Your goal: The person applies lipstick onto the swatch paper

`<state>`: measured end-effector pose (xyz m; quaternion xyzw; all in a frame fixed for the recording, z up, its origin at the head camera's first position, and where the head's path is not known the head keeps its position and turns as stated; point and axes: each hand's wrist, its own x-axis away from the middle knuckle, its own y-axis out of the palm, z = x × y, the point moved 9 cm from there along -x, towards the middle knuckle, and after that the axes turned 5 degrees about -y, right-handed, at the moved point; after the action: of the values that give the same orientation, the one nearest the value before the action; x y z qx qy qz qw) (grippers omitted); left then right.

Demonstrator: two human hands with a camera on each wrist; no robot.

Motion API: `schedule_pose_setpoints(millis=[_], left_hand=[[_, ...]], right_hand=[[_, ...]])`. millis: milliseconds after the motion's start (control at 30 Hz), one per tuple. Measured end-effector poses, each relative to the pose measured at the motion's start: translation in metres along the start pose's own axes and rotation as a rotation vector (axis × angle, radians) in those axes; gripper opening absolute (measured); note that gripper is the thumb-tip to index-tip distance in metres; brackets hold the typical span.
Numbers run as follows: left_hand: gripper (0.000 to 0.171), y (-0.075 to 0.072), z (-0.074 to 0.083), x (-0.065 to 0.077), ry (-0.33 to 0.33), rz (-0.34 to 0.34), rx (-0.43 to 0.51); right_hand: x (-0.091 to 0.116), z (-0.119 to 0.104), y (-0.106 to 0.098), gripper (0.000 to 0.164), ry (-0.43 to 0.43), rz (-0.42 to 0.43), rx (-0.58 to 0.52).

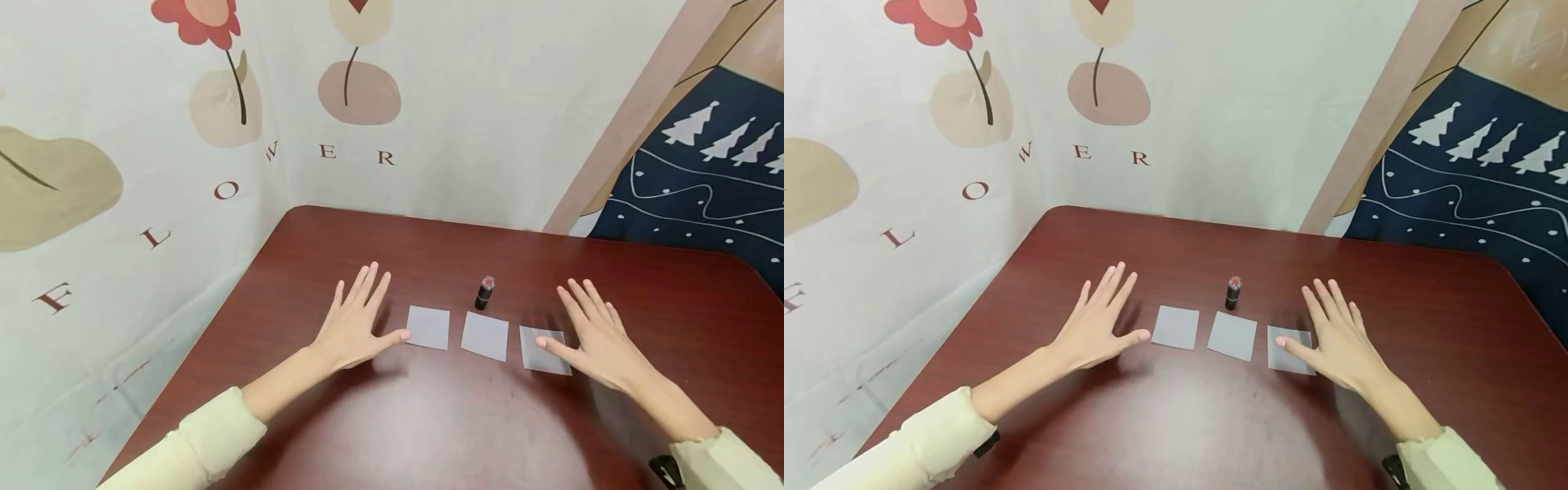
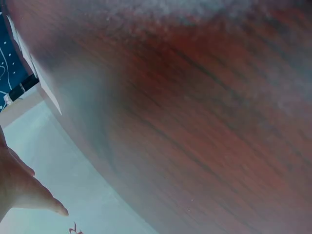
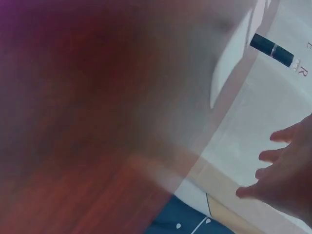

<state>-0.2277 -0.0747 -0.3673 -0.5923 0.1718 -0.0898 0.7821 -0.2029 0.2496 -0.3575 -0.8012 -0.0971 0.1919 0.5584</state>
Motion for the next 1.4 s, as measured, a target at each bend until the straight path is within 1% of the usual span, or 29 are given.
schedule_pose_setpoints(millis=[100,200,300,400,500,567,633,700,800,833,933,1033,1133,1200,1300,1367,1400], left_hand=[[0.098,-0.001,-0.002,0.004,-0.005,0.016,-0.002],[0.099,-0.001,-0.003,0.007,-0.005,0.015,-0.008],[0.100,-0.002,-0.003,0.008,0.003,0.022,-0.005],[0.098,-0.005,-0.005,0.010,0.005,0.031,0.004],[0.095,-0.005,-0.010,0.017,-0.008,0.014,0.010],[0.094,-0.005,-0.014,0.022,-0.018,0.003,0.006],[0.093,-0.005,-0.015,0.025,-0.021,-0.001,0.017],[0.093,-0.006,-0.016,0.027,-0.023,0.007,0.025],[0.092,-0.010,-0.016,0.029,-0.025,0.019,0.040],[0.091,-0.011,-0.015,0.029,-0.025,0.023,0.042],[0.089,-0.015,-0.014,0.031,-0.013,0.032,0.044],[0.087,-0.019,-0.015,0.033,0.007,0.044,0.049],[0.083,-0.023,-0.017,0.033,0.024,0.064,0.053],[0.081,-0.025,-0.018,0.031,0.027,0.069,0.056],[0.079,-0.027,-0.013,0.029,0.022,0.039,0.107],[0.076,-0.028,-0.006,0.028,0.025,0.004,0.146],[0.074,-0.030,-0.002,0.029,0.032,-0.007,0.167]], right_hand=[[-0.015,-0.006,0.006,0.082,-0.009,-0.040,-0.056],[-0.034,-0.010,0.017,0.071,-0.003,-0.131,-0.132],[-0.051,-0.009,0.027,0.060,0.016,-0.208,-0.211],[-0.064,-0.009,0.037,0.063,0.018,-0.252,-0.272],[-0.071,-0.014,0.051,0.071,-0.002,-0.288,-0.313],[-0.074,-0.017,0.059,0.071,-0.014,-0.298,-0.338],[-0.078,-0.018,0.066,0.060,-0.003,-0.292,-0.366],[-0.082,-0.020,0.071,0.048,0.006,-0.269,-0.386],[-0.088,-0.023,0.076,0.036,0.009,-0.231,-0.421],[-0.090,-0.025,0.076,0.034,0.007,-0.216,-0.430],[-0.092,-0.027,0.077,0.031,0.004,-0.168,-0.448],[-0.094,-0.028,0.076,0.023,0.012,-0.145,-0.445],[-0.094,-0.028,0.067,0.020,0.019,-0.141,-0.432],[-0.094,-0.028,0.057,0.023,0.029,-0.140,-0.424],[-0.091,-0.034,0.040,0.027,0.023,-0.148,-0.434],[-0.089,-0.044,0.029,0.027,0.006,-0.157,-0.420],[-0.087,-0.051,0.024,0.025,-0.016,-0.159,-0.406]])
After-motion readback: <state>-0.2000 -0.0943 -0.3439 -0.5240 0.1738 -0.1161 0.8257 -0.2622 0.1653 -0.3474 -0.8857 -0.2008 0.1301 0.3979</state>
